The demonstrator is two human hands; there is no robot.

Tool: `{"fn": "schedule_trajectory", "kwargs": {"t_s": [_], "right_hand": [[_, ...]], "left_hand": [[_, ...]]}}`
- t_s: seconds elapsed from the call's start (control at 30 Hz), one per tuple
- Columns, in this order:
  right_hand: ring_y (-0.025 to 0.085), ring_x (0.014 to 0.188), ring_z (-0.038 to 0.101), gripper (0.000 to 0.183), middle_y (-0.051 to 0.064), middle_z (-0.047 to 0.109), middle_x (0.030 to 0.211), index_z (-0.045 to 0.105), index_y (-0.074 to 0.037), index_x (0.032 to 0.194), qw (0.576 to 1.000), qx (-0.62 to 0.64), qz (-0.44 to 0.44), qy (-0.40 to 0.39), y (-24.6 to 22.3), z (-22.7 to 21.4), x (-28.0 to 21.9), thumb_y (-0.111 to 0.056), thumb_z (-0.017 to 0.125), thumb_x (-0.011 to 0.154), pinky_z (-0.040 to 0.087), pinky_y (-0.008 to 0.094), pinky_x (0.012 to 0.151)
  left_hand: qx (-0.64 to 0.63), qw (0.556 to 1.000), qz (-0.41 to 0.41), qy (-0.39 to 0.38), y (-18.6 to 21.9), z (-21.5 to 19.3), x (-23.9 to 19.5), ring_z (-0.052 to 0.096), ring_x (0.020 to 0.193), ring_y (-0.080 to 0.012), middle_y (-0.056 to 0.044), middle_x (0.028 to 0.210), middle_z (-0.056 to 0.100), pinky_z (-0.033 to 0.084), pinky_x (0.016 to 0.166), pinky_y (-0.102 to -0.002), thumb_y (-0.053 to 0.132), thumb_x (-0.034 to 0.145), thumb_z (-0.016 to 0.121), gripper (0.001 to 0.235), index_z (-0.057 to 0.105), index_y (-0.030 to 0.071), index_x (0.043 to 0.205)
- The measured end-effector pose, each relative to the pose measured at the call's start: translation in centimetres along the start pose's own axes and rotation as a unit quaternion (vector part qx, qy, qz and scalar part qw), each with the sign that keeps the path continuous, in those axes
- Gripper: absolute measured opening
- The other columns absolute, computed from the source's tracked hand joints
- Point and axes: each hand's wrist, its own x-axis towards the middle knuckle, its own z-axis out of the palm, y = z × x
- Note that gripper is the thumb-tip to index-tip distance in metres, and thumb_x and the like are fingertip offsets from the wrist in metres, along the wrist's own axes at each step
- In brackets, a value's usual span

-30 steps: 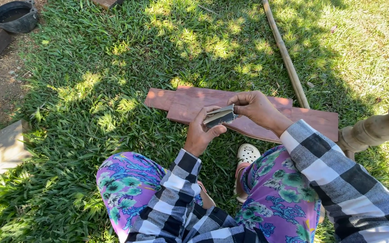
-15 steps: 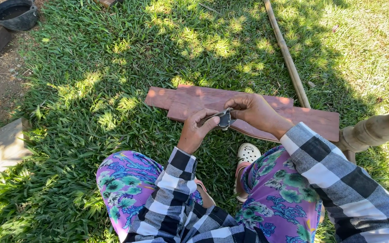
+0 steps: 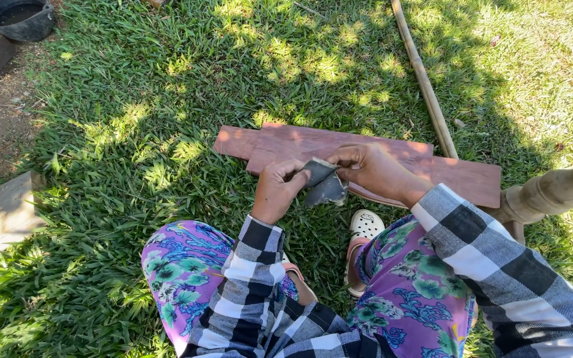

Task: Manually sanding wooden furniture components and planks using sandpaper in an outdoor setting.

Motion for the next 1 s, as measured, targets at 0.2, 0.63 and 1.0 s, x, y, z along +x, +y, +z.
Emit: {"fn": "schedule_trajectory", "kwargs": {"t_s": [0.2,0.63,1.0], "right_hand": [[0.008,0.085,0.067,0.028,0.001,0.072,0.103,0.072,-0.009,0.120,0.995,0.074,0.021,0.071,-1.0,-1.2,-0.1,-0.014,0.071,0.092,0.057,0.027,0.077],[0.011,0.083,0.068,0.024,0.004,0.076,0.098,0.078,-0.005,0.108,0.850,0.495,0.179,0.035,0.8,-1.1,0.3,-0.020,0.063,0.099,0.057,0.027,0.074],[0.008,0.096,0.066,0.028,0.004,0.076,0.109,0.075,0.000,0.121,0.962,0.258,0.092,0.005,2.9,-0.3,-0.1,-0.003,0.063,0.096,0.053,0.024,0.089]], "left_hand": [[0.115,0.984,0.030,0.131,2.9,0.3,-0.4,0.058,0.061,-0.0063,-0.005,0.069,0.067,0.049,0.060,-0.027,0.011,0.093,0.069,0.011,0.073,0.001,0.094],[0.362,0.852,0.368,0.090,5.6,4.5,-1.8,0.068,0.117,-0.0365,-0.019,0.122,0.069,0.048,0.108,-0.052,0.004,0.087,0.069,0.025,0.067,-0.003,0.111],[0.188,0.949,0.206,0.149,5.1,4.4,-1.4,0.070,0.098,-0.0275,-0.011,0.105,0.072,0.056,0.089,-0.039,0.001,0.094,0.072,0.014,0.070,0.003,0.107]]}}
